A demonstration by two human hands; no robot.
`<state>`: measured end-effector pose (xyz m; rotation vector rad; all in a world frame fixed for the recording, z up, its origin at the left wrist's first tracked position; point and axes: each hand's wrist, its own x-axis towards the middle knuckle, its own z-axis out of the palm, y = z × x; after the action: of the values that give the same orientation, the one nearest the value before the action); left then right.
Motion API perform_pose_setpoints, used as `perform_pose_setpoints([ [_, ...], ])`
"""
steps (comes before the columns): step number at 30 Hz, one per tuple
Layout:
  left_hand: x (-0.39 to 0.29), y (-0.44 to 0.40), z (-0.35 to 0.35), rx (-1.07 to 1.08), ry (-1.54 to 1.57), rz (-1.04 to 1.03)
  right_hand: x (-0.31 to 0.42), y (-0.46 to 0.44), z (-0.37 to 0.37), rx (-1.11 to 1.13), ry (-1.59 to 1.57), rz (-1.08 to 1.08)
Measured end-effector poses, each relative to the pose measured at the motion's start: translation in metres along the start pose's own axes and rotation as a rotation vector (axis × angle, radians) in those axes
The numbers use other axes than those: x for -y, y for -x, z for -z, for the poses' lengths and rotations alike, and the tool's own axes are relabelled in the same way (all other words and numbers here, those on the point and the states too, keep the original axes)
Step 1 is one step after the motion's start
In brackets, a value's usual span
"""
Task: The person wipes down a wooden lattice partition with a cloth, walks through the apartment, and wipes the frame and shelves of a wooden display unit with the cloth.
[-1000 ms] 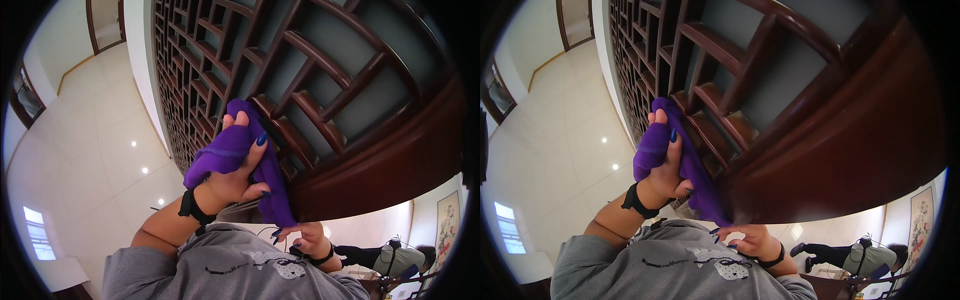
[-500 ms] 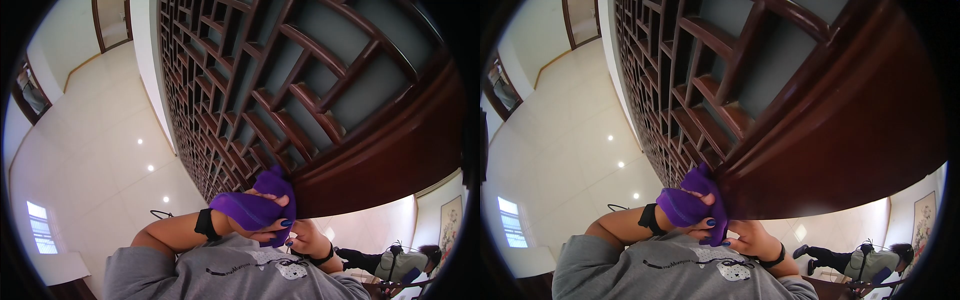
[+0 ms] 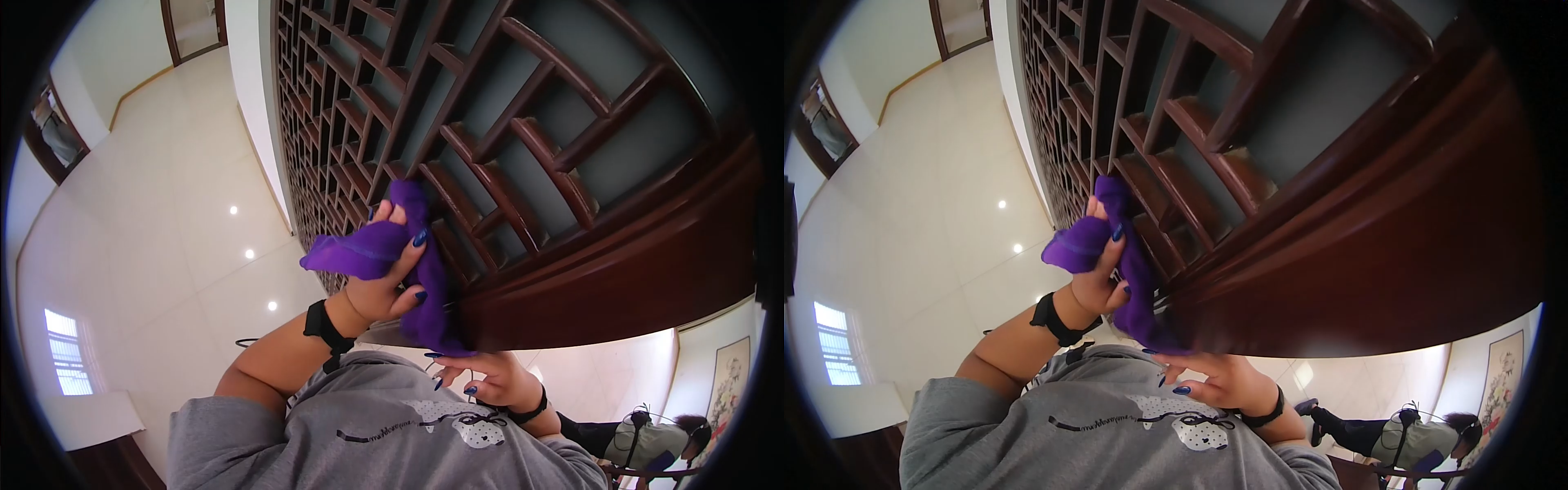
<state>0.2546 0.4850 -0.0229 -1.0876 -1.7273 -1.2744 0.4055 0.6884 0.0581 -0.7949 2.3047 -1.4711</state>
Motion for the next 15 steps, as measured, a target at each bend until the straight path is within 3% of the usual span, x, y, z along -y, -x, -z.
perform_pose_setpoints([
  [6, -0.029, 0.047, -0.018, 0.113, -0.098, -0.123, -0.007, 0.005, 0.004, 0.091, 0.045, -0.064],
  [15, -0.021, 0.065, -0.009, 0.203, -0.073, -0.07, -0.01, 0.0, 0.007, 0.171, -0.011, -0.06],
])
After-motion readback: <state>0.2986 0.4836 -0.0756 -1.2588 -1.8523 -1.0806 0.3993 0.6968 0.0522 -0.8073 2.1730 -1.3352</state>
